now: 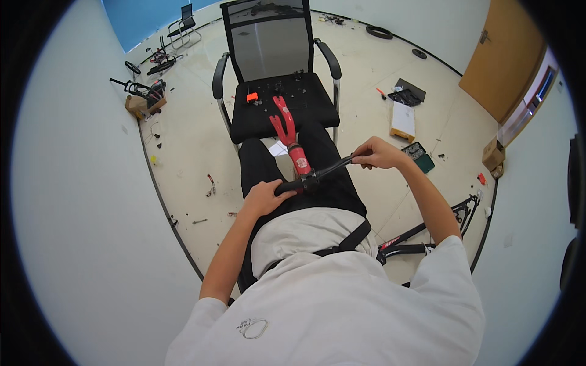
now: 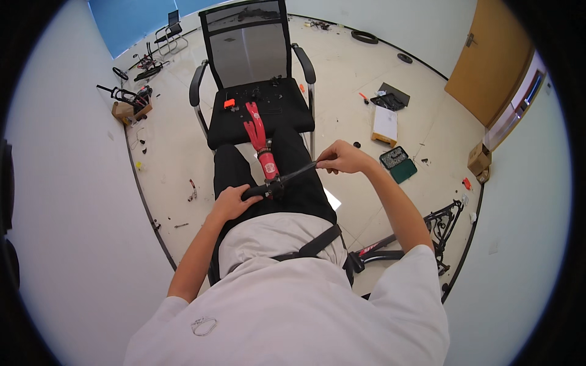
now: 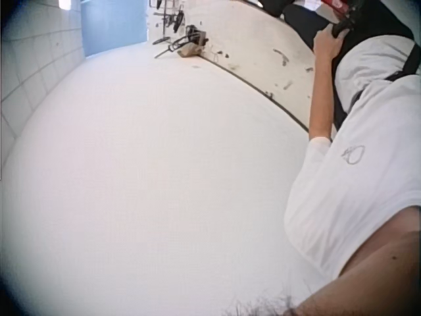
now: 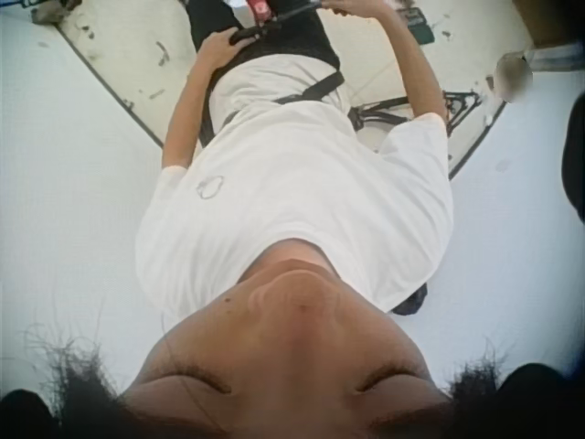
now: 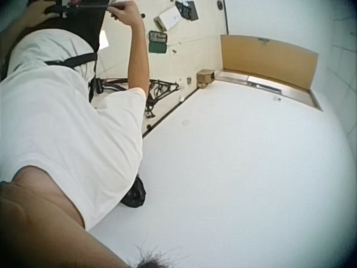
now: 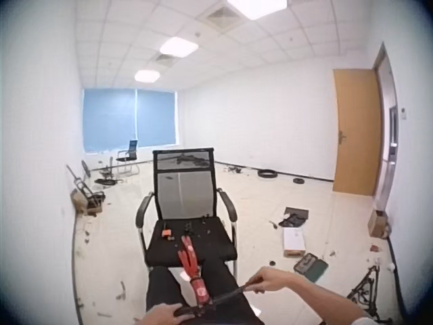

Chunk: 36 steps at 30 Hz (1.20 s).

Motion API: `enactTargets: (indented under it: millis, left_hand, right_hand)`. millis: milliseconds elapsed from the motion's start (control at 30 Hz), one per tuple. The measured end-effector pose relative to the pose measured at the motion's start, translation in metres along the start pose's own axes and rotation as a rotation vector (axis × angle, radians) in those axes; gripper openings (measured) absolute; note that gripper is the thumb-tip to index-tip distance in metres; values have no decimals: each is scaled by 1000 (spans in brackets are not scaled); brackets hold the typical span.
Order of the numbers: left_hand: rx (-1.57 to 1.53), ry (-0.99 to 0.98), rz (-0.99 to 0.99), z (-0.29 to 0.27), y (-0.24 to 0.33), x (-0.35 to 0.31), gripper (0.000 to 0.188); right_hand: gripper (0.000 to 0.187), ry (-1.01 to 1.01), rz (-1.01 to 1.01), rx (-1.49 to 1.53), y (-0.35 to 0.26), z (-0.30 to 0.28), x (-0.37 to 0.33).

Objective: The person assembles a bicycle handlebar by attaching a black grip to a red fork stem and tightening it with an Allen key. They repeatedly adjust the grip and tighten the bolt while seated.

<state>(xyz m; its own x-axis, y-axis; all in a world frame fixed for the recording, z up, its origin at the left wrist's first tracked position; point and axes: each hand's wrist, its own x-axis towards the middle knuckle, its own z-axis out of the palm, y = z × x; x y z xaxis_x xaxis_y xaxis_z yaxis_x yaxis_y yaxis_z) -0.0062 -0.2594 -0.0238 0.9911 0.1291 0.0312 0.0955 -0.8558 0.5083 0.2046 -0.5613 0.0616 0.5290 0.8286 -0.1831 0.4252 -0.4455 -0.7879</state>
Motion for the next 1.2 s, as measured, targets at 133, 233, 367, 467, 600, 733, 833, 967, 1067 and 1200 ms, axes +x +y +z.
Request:
enactTargets:
  millis: [133, 233, 367, 467, 600, 733, 833, 967, 1067, 1200]
  left_hand:
    - [-17, -15, -15, -3, 3, -1, 51]
    - [-10, 2, -8, -2, 1, 0, 50]
    - [5, -18, -13, -3, 4, -3, 49]
    - [17, -31, -10, -6, 1, -2, 52]
    - [25, -15, 34, 9, -17, 0, 50]
    - [22, -49, -14, -1, -3, 2, 52]
    - [41, -30, -15, -2, -1, 0, 58]
    - [31, -54, -36, -4, 2, 0, 61]
    - [13, -75, -59, -6, 2, 0, 61]
    - [14, -93, -61, -7, 3, 0, 62]
  right_hand:
    - [24, 40, 13, 46, 0, 2, 28]
    - [25, 67, -26, -131, -23, 17, 68]
    - [25, 37, -447, -297, -52, 68, 112]
    - [28, -140, -443, -348, -111, 101, 98]
    - [31, -200, -459, -628, -115, 125, 72]
    - [24, -257, -386, -712, -105, 106, 32]
    - [22, -221, -264, -762, -97, 88, 2]
    - [22, -85, -138, -778, -64, 59, -14]
    - [28, 36, -213, -640, -52, 48, -8]
    - [39, -12, -218, -401, -66, 57, 1]
